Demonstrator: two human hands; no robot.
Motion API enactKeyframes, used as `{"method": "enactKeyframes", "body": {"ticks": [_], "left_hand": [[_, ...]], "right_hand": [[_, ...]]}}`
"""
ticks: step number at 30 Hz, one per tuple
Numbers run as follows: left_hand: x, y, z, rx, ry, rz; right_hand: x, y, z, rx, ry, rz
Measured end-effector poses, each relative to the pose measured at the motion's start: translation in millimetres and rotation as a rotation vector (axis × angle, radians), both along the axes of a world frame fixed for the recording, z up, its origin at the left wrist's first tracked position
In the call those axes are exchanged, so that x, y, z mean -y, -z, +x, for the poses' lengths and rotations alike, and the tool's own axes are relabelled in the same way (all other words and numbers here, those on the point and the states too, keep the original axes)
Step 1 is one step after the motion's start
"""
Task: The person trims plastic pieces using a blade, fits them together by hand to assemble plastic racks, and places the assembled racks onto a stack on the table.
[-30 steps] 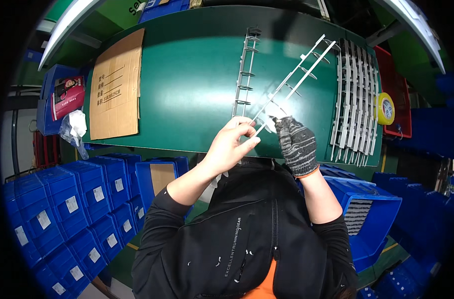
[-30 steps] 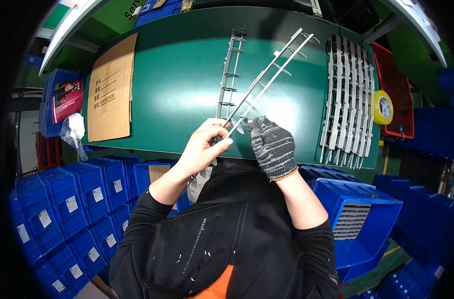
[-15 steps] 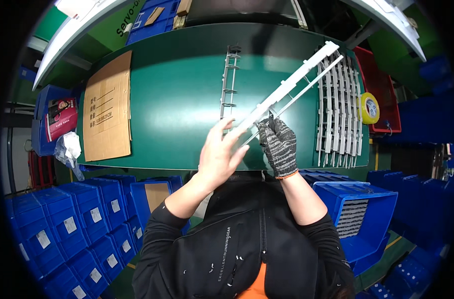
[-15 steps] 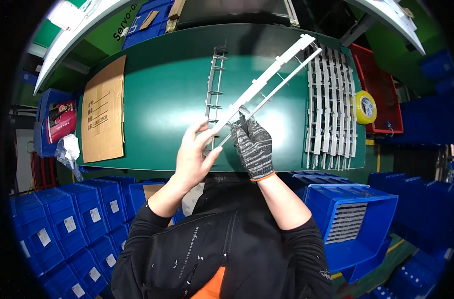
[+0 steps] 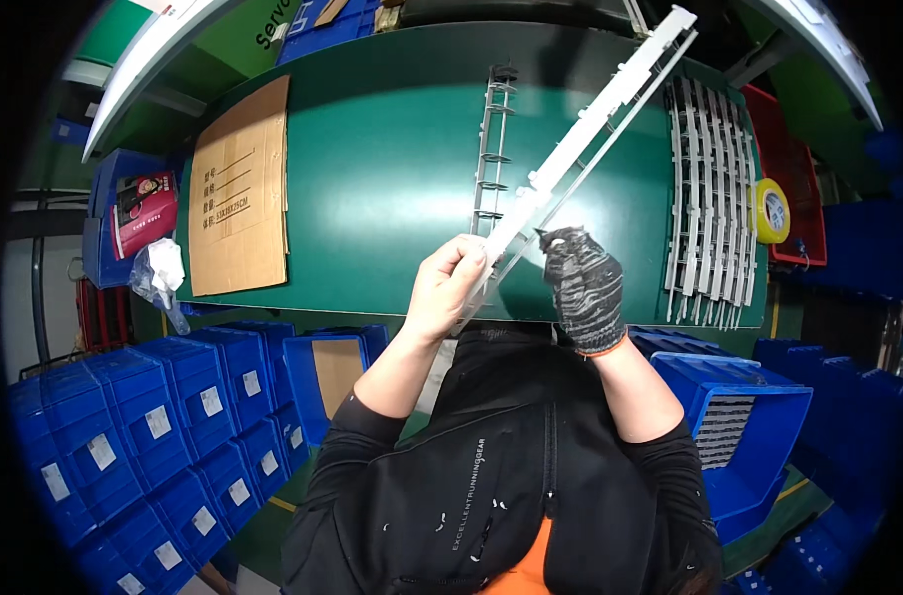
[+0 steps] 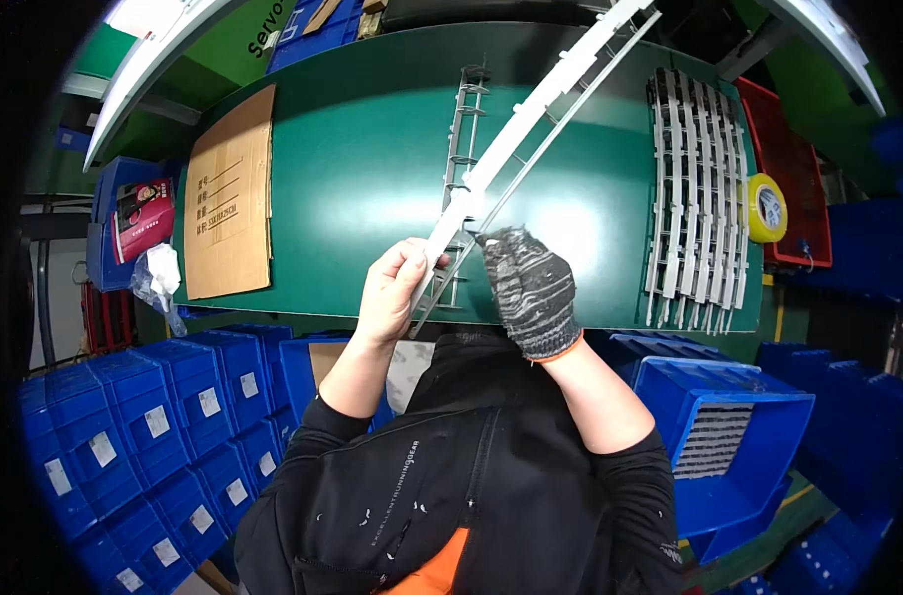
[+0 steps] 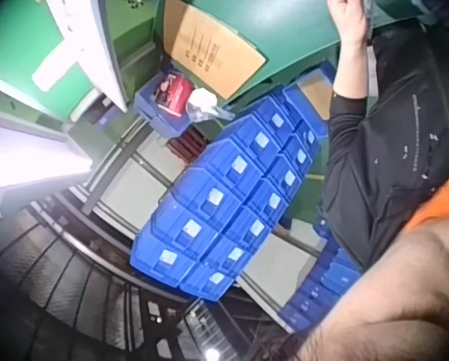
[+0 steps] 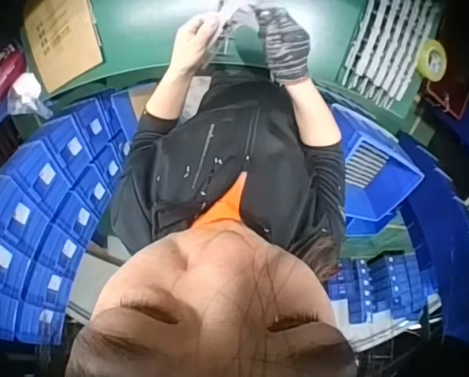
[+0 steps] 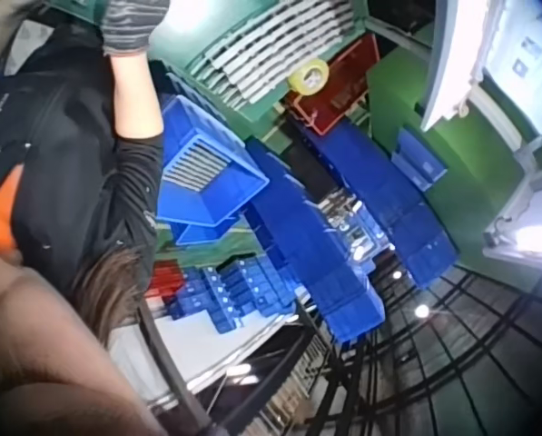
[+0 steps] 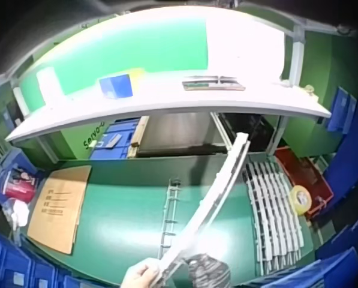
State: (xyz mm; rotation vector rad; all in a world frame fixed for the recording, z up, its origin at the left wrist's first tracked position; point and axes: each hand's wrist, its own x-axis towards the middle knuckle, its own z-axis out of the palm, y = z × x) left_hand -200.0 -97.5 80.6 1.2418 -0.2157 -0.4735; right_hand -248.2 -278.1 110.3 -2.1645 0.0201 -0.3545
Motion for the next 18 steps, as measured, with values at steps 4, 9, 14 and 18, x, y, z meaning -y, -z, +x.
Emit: {"method": "enactKeyframes", "body": {"ticks": [4, 9, 14, 18], "left_hand": [[9, -10, -1, -0.072, -0.046, -0.049], [14, -8, -3, -0.075, -0.081, -0.068], [17, 0, -4, 0.016, -0.164, 0.114], [16, 2, 2, 0.593, -0.263, 0.572]], "right_hand": [[-8, 9, 0, 0.177, -0.107, -0.299], [-13, 7, -3, 0.016, -0.060, -0.155], [-6, 0, -9, -0.372, -0.227, 0.711], [4, -16, -18, -0.438, -0.372, 1.268]]}}
